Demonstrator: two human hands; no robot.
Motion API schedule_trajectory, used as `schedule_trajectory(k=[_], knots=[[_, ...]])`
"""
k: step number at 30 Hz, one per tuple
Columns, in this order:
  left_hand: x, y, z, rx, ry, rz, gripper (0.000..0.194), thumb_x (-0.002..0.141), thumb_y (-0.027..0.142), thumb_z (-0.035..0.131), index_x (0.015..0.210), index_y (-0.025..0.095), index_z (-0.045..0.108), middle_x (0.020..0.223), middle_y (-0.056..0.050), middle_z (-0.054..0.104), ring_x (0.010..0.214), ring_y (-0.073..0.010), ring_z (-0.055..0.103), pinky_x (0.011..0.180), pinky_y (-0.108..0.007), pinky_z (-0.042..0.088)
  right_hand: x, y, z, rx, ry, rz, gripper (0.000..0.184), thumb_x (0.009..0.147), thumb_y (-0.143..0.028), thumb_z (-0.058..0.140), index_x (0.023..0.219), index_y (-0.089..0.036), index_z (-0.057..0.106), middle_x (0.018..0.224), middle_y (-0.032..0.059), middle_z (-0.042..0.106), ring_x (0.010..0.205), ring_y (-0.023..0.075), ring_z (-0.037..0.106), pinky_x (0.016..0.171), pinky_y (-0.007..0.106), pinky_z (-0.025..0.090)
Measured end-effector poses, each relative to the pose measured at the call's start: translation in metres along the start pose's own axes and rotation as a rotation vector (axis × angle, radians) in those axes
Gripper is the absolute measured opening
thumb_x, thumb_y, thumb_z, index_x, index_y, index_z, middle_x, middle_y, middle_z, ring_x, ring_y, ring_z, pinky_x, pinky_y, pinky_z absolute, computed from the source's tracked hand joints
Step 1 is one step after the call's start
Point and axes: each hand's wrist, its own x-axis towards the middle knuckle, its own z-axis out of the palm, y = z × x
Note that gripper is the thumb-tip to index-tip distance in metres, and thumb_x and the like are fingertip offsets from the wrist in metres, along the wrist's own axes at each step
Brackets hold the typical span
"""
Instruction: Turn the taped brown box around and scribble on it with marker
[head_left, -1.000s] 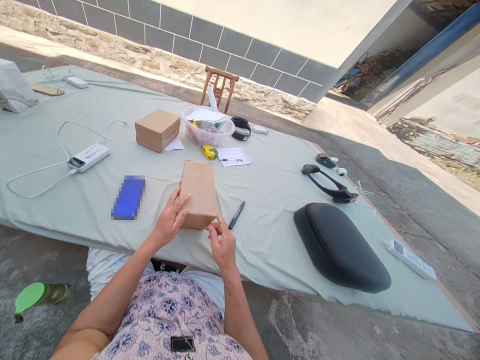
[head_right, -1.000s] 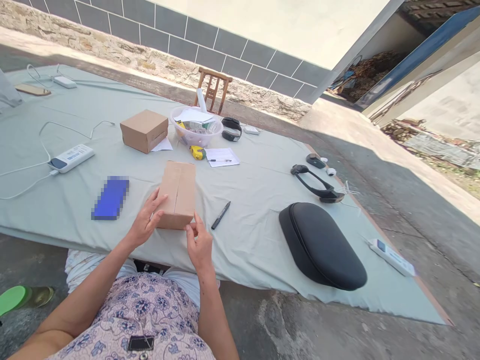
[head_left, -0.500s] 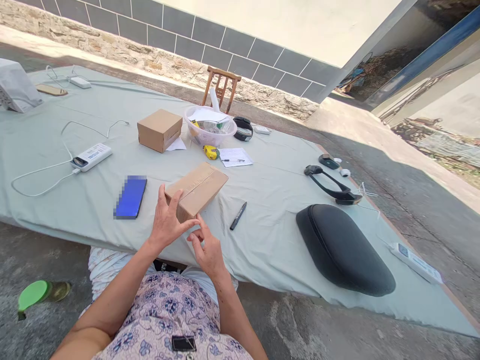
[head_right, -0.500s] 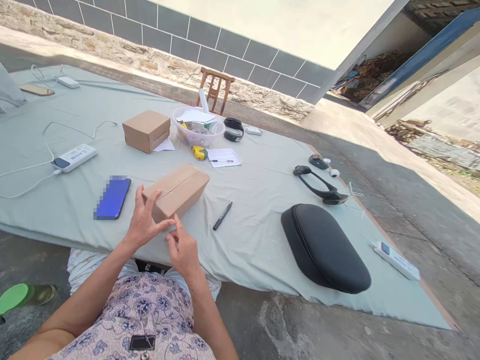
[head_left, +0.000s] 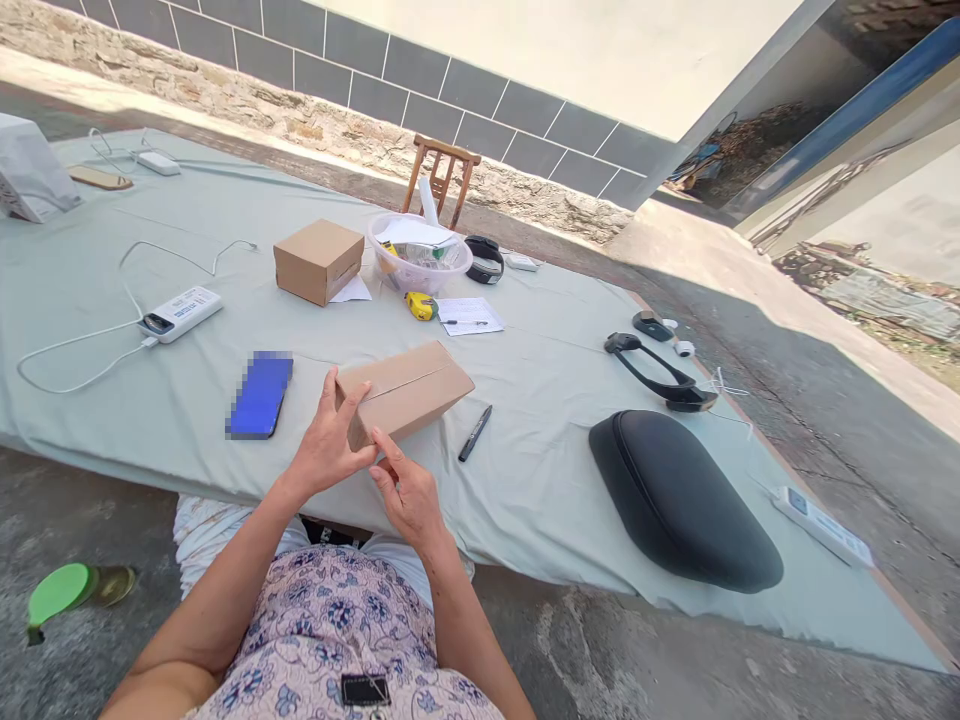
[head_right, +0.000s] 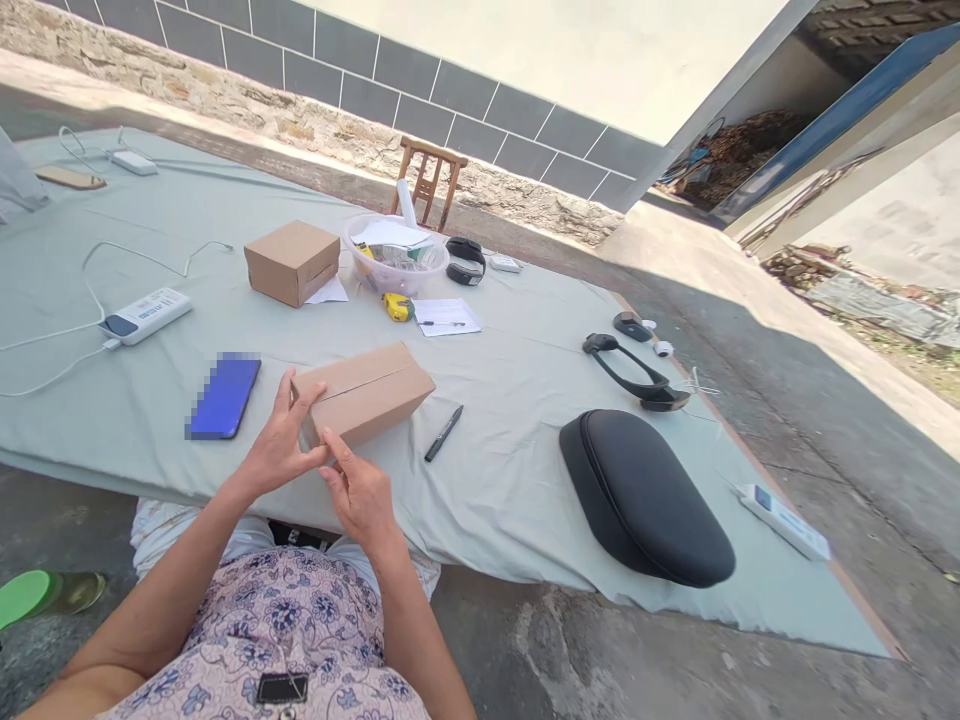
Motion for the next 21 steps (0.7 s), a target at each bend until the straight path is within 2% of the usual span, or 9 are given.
schedule_trajectory(k=[4,7,12,16,19,21], knots=[[0.001,-0.007,-0.010,-0.003,-0.028,0.033,0.075,0.083,0.034,0.070,0.152,0.025,0.042,0.171,-0.013,-0.008,0.156,-0.0409,0.015,0.119,-0.052,0.038,0.001,0.014,-0.013,-0.038,0.066,0.115,0.051,0.101,-0.039,0.045,0.151,-0.024,0.046,0.078,0.0011,0.073,0.064,0.0155,0.065,0.068,0.026,0.053],[0.002,-0.013,-0.018,-0.008,-0.080,0.062,0.067,0.087,0.033,0.065,0.150,0.027,0.046,0.172,-0.008,-0.010,0.156,-0.0389,0.013,0.121,-0.049,0.036,0.002,0.029,-0.030,-0.076,0.177,0.229,0.056,0.100,-0.041,0.044,0.152,-0.021,0.042,0.074,0.0000,0.072,0.064,0.0163,0.065,0.066,0.025,0.052],[0.005,-0.022,-0.028,-0.055,-0.130,0.095,0.057,0.095,0.033,0.052,0.151,0.027,0.046,0.172,-0.006,0.000,0.157,-0.0327,0.015,0.123,-0.046,0.031,0.002,0.045,-0.048,-0.090,0.351,0.368,0.063,0.099,-0.046,0.045,0.154,-0.016,0.038,0.074,0.0000,0.073,0.070,0.0173,0.068,0.071,0.026,0.050],[0.007,-0.029,-0.023,-0.115,-0.089,0.085,0.054,0.098,0.032,0.041,0.153,0.029,0.043,0.170,-0.003,0.018,0.156,-0.0264,0.023,0.123,-0.043,0.033,0.002,0.051,-0.045,-0.063,0.420,0.426,0.072,0.096,-0.052,0.049,0.154,-0.011,0.036,0.074,0.0003,0.073,0.067,0.0177,0.067,0.065,0.026,0.048],[0.009,-0.036,-0.012,-0.203,-0.037,0.003,0.060,0.099,0.033,0.036,0.159,0.025,0.030,0.167,-0.005,0.029,0.153,-0.0225,0.033,0.121,-0.040,0.038,0.001,0.056,-0.036,-0.035,0.395,0.460,0.067,0.093,-0.054,0.050,0.143,-0.010,0.048,0.070,0.0008,0.073,0.065,0.0194,0.067,0.063,0.027,0.047],[0.009,-0.043,-0.002,-0.229,0.007,-0.069,0.065,0.099,0.034,0.036,0.161,0.023,0.021,0.164,-0.008,0.035,0.150,-0.0226,0.040,0.118,-0.041,0.042,0.000,0.059,-0.030,-0.008,0.375,0.463,0.064,0.093,-0.054,0.050,0.139,-0.010,0.049,0.069,0.0015,0.073,0.066,0.0206,0.068,0.064,0.028,0.048]])
